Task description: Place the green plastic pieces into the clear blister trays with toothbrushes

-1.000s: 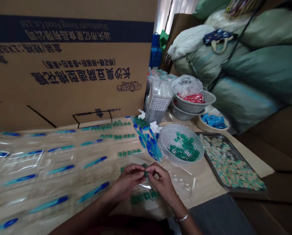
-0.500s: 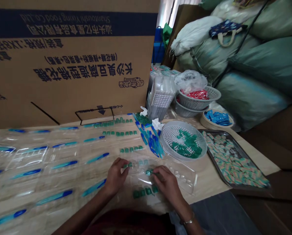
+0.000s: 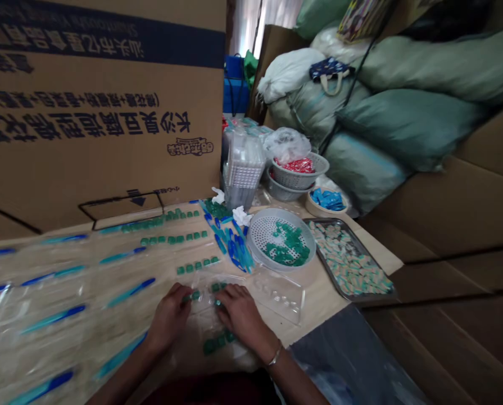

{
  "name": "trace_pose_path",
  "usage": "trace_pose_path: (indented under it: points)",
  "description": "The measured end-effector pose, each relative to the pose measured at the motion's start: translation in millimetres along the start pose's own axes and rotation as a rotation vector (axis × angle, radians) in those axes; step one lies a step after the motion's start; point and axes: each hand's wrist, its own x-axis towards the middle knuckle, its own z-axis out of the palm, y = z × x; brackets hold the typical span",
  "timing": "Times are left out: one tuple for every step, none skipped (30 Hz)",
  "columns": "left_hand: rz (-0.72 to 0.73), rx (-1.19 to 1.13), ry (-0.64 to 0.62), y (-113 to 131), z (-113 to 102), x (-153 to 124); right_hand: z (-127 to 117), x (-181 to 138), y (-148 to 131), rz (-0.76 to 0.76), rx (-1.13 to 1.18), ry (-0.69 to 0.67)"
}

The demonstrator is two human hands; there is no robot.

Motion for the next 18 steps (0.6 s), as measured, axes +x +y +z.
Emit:
trace_pose_path:
  points:
    - [0.016,0.009,0.019,-0.7,-0.4,-0.2,-8.2,0.2,8.4,0.008,0.045,0.045]
    - [0.04,0.025,0.046,-0.2,-0.6,-0.5,-18.3,1.2,20.1,0.041,0.084,0.116]
    - [0.077,0.044,0.072,1.8,-0.6,-0.6,-29.9,3.1,34.7,0.101,0.098,0.206]
    - [0.13,0.064,0.084,5.4,0.0,-0.3,-42.1,6.3,51.3,0.186,0.084,0.294]
    - [0.198,0.085,0.071,10.3,1.3,0.4,-54.0,10.8,68.8,0.279,0.033,0.347]
    - [0.275,0.106,0.029,16.2,3.5,1.7,-64.6,16.5,86.0,0.367,-0.025,0.35]
    - [0.351,0.131,-0.034,22.5,6.3,3.5,-73.4,23.0,101.8,0.417,-0.057,0.289]
    - [0.413,0.161,-0.099,28.5,9.8,5.7,-80.0,29.9,115.4,0.436,-0.067,0.237]
    - [0.456,0.197,-0.157,33.8,13.5,8.1,-84.7,36.5,126.4,0.44,-0.067,0.181]
    - [0.479,0.233,-0.195,37.8,17.1,10.3,-87.6,42.4,134.7,0.434,-0.062,0.142]
    - [0.487,0.261,-0.215,40.4,20.3,12.3,-89.3,47.2,140.5,0.43,-0.062,0.129]
    - [0.486,0.275,-0.222,41.6,22.8,13.7,-90.4,50.5,144.3,0.436,-0.069,0.129]
    - [0.479,0.274,-0.222,41.6,24.5,14.6,-91.0,52.6,146.6,0.446,-0.079,0.139]
    - [0.471,0.262,-0.221,40.9,25.3,14.9,-91.4,53.7,147.6,0.455,-0.086,0.155]
    - [0.465,0.243,-0.22,39.6,25.5,14.9,-91.5,54.2,147.8,0.456,-0.085,0.17]
    - [0.456,0.221,-0.222,38.3,25.2,14.5,-91.2,54.6,147.5,0.446,-0.073,0.176]
    - [0.448,0.198,-0.223,37.0,24.7,13.9,-90.4,55.1,146.9,0.427,-0.051,0.171]
    - [0.439,0.176,-0.219,36.1,24.0,13.5,-89.1,56.2,146.2,0.403,-0.021,0.157]
